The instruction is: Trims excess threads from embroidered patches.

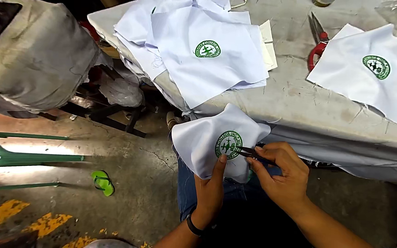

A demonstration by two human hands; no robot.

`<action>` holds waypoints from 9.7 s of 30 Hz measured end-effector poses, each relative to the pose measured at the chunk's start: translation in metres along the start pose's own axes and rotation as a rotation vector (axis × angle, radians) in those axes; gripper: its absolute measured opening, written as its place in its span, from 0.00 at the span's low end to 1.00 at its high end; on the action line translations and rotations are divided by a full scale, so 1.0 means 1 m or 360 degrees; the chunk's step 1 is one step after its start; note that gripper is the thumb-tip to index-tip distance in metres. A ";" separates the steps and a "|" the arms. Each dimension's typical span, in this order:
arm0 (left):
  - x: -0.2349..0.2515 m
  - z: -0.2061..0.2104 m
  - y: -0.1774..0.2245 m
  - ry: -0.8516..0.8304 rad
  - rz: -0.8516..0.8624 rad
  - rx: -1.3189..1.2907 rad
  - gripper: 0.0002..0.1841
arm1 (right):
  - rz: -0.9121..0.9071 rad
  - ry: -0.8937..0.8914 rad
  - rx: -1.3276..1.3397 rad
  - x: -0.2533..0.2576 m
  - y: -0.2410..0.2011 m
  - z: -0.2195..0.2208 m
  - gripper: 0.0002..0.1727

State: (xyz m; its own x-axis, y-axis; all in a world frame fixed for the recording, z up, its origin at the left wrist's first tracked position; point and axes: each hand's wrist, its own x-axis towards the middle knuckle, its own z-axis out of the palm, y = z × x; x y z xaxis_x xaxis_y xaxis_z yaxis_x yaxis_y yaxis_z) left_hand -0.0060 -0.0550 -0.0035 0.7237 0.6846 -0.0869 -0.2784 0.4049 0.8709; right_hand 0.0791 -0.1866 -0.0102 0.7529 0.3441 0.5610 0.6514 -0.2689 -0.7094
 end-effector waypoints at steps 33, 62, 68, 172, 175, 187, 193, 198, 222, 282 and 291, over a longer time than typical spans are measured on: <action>0.002 -0.003 -0.005 -0.0044 0.0249 0.0129 0.13 | 0.0042 -0.0098 0.0049 0.002 -0.001 0.001 0.12; 0.005 0.000 0.004 0.0063 -0.0140 0.0021 0.15 | 0.0061 -0.0154 0.0260 0.003 0.003 0.000 0.12; 0.006 0.000 0.003 0.0024 -0.0134 0.0023 0.14 | 0.0107 -0.0219 0.0136 0.005 0.000 -0.006 0.12; 0.008 -0.007 0.007 -0.0113 0.0123 0.0202 0.15 | 0.0015 -0.0327 0.0193 0.010 0.009 -0.012 0.10; 0.008 -0.007 0.007 -0.0114 0.0098 0.0198 0.15 | 0.0069 -0.0337 0.0257 0.010 0.010 -0.012 0.10; 0.009 -0.007 0.007 -0.0089 0.0018 0.0217 0.15 | -0.0057 -0.0366 0.0071 0.011 0.013 -0.012 0.11; 0.011 -0.007 0.008 -0.0110 0.0019 0.0216 0.15 | 0.0011 -0.0368 0.0149 0.011 0.012 -0.011 0.11; 0.012 -0.007 0.010 -0.0111 -0.0002 0.0218 0.15 | 0.0044 -0.0388 0.0154 0.010 0.012 -0.010 0.11; 0.014 -0.011 0.016 -0.0191 -0.0001 0.0259 0.14 | -0.0161 -0.0272 -0.0005 0.026 0.008 -0.019 0.09; 0.012 -0.012 0.018 -0.0190 -0.0046 0.0205 0.14 | -0.0101 -0.0245 0.0095 0.021 0.011 -0.014 0.10; 0.013 -0.011 0.017 -0.0169 -0.0066 0.0205 0.14 | -0.0123 -0.0254 0.0060 0.022 0.009 -0.017 0.09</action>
State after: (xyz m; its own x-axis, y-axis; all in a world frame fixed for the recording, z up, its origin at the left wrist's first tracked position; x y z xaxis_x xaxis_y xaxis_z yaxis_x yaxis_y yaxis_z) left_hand -0.0089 -0.0324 0.0049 0.7975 0.5982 -0.0784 -0.1686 0.3457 0.9231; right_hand 0.1031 -0.1973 0.0025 0.6743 0.5019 0.5417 0.7007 -0.2032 -0.6839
